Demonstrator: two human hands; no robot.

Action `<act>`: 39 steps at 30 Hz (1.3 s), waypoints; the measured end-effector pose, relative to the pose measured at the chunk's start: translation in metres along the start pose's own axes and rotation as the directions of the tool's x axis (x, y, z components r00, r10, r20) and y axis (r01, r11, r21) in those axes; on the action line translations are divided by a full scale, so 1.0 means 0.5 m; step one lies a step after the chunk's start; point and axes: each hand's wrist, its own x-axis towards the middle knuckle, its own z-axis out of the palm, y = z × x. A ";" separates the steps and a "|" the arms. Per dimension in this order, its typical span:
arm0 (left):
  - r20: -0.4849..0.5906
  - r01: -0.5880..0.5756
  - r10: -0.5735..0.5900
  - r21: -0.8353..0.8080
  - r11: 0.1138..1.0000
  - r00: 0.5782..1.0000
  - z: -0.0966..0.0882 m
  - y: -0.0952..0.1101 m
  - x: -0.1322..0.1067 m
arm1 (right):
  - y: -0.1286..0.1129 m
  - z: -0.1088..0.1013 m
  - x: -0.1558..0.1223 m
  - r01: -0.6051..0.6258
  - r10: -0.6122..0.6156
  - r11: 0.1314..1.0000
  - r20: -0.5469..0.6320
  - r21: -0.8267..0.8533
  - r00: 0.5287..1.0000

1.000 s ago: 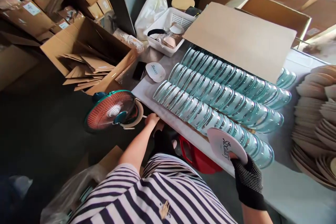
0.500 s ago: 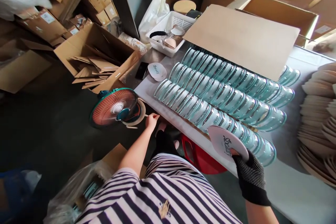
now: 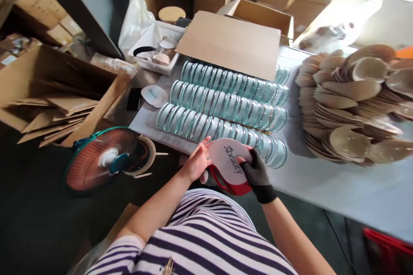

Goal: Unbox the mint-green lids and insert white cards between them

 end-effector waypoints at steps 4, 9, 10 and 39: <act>-0.321 0.061 -0.158 -0.291 0.955 0.934 0.117 -0.032 0.037 | -0.038 0.083 0.008 0.336 -0.348 0.916 -0.019 -0.219 0.937; -0.273 0.056 -0.129 -0.260 0.964 0.953 0.123 -0.020 0.043 | -0.055 0.102 0.044 0.263 -0.277 0.957 -0.115 -0.121 0.954; -0.292 0.025 -0.076 -0.173 0.985 0.953 0.114 -0.011 0.042 | -0.051 0.098 0.053 0.208 -0.217 0.975 -0.135 -0.078 0.967; 0.189 0.273 -0.533 0.693 0.667 0.825 0.120 0.154 0.181 | -0.058 -0.050 0.051 -0.425 0.443 0.777 0.076 0.464 0.893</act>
